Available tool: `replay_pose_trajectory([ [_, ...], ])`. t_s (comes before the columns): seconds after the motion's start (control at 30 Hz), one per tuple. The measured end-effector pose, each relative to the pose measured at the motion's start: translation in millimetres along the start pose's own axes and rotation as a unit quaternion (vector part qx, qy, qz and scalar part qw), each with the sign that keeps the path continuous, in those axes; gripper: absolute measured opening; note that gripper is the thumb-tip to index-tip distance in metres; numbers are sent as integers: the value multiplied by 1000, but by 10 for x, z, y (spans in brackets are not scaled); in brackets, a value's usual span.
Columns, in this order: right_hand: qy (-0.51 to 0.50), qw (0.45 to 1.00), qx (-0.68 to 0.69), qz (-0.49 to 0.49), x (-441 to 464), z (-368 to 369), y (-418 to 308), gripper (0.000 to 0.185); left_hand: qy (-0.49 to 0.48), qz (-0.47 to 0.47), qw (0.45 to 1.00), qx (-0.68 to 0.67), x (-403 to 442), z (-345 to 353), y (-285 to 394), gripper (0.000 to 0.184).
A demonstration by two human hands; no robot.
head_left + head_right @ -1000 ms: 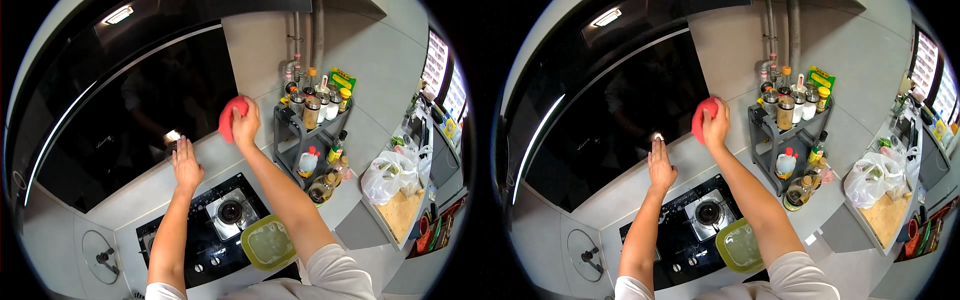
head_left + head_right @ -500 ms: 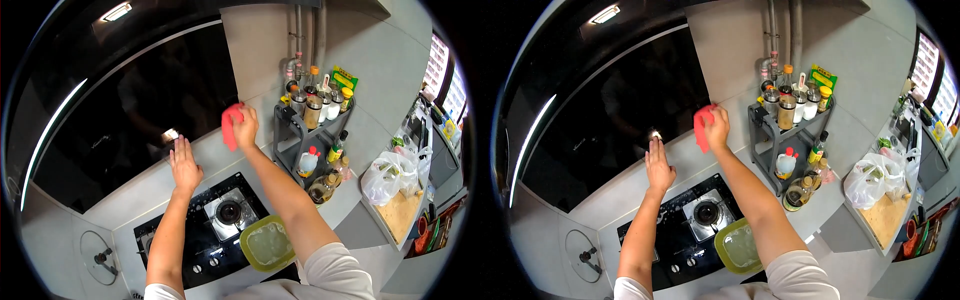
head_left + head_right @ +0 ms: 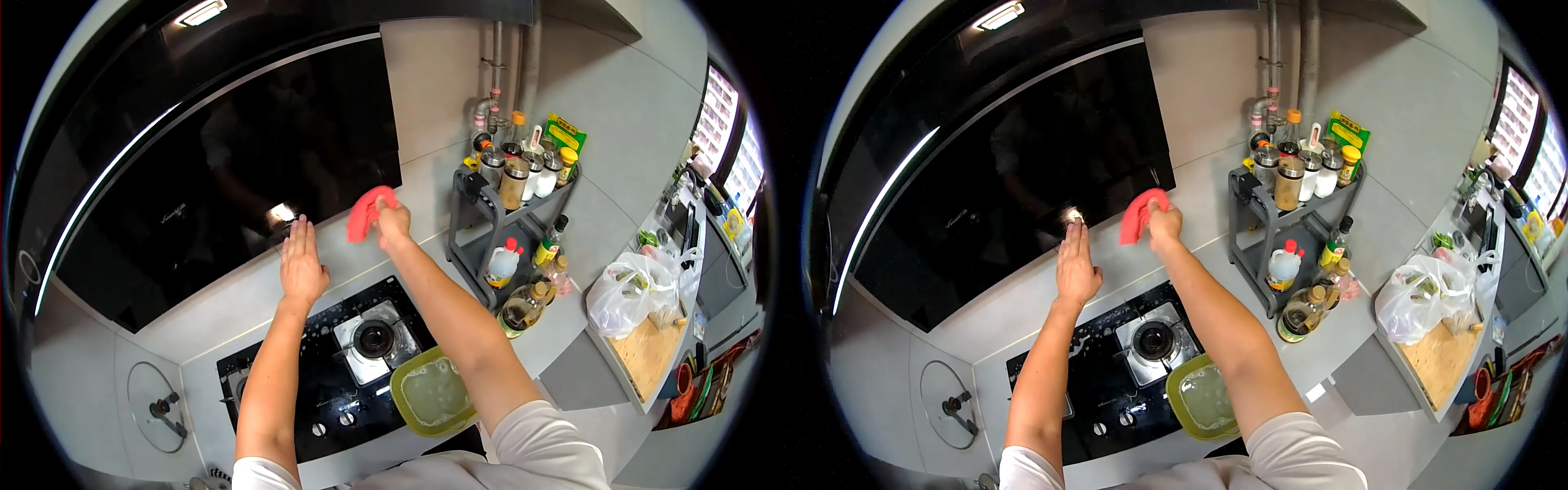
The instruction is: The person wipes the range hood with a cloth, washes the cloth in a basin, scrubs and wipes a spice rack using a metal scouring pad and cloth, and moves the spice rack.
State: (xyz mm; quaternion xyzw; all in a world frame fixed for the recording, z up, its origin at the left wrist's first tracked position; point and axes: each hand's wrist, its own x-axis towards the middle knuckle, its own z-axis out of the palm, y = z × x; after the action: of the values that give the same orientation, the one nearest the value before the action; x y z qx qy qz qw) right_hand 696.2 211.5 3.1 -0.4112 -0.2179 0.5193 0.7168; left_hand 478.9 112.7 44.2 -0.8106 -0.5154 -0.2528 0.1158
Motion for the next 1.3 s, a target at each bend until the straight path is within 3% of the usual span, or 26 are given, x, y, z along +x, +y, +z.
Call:
replay_pose_trajectory([
  [0.03,-1,1000,-1,0,-42,18,-37,18,1,-1,1000,-1,-12,0,-24,94],
  [0.1,90,984,151,31,-96,58,-73,20,3,-8,1000,6,-52,-22,-127,94],
  [0.23,117,980,160,11,-209,206,-284,25,14,-25,999,19,-208,-137,-410,93],
  [0.27,154,969,193,-26,-4,347,31,24,13,-33,999,32,-240,-169,-454,91],
  [0.33,102,984,146,-19,-85,603,469,23,15,-42,998,46,-279,-225,-502,89],
  [0.4,70,987,142,-15,-417,739,449,23,4,-44,998,38,-339,-265,-514,90],
  [0.47,34,998,37,42,-507,693,412,33,-5,-50,998,46,-407,-276,-562,90],
  [0.5,109,993,8,37,-458,624,324,35,-10,-56,997,53,-442,-287,-605,91],
  [0.53,142,985,95,30,-307,499,229,21,-7,-59,997,54,-480,-311,-662,91],
  [0.6,130,980,146,-31,-32,228,3,21,-5,-66,997,50,-608,-374,-802,94],
  [0.7,146,971,185,-40,174,310,185,22,8,-70,996,60,-757,-448,-1020,93],
  [0.73,170,977,120,-48,82,486,316,20,9,-71,995,62,-783,-485,-1054,93],
  [0.8,90,985,129,-72,-238,896,756,12,-9,-83,994,66,-835,-557,-1125,93],
  [0.83,70,994,49,-63,-519,1097,854,13,-10,-86,994,68,-874,-569,-1158,93],
  [0.87,160,980,-87,-83,-746,1327,1038,16,-8,-88,994,65,-893,-571,-1186,93],
  [0.9,149,980,-120,-59,-962,1500,1132,23,-6,-90,994,61,-910,-574,-1201,93],
  [1.0,52,998,-18,26,-1014,1583,1301,25,-9,-101,993,58,-961,-646,-1223,92],
  [1.03,28,999,1,35,-937,1466,1271,22,-10,-104,993,58,-1012,-662,-1246,92],
  [1.07,91,994,-10,54,-1008,1406,1001,20,-14,-112,992,58,-1036,-676,-1307,90],
  [1.1,43,998,14,52,-862,1183,884,24,-16,-122,991,60,-1062,-705,-1384,87],
  [1.13,122,992,-3,30,-586,1051,853,28,-17,-127,990,67,-1109,-736,-1460,87],
  [1.17,127,990,53,-29,-522,952,718,27,-15,-133,989,69,-1177,-798,-1540,87],
  [1.2,153,982,111,-17,-586,949,450,27,-16,-143,988,62,-1226,-855,-1616,87],
  [1.23,101,985,137,-7,-509,881,404,25,-16,-152,987,54,-1264,-910,-1692,87],
  [1.3,137,985,103,-10,-866,1113,279,21,-13,-163,985,57,-1359,-1008,-1876,88],
])
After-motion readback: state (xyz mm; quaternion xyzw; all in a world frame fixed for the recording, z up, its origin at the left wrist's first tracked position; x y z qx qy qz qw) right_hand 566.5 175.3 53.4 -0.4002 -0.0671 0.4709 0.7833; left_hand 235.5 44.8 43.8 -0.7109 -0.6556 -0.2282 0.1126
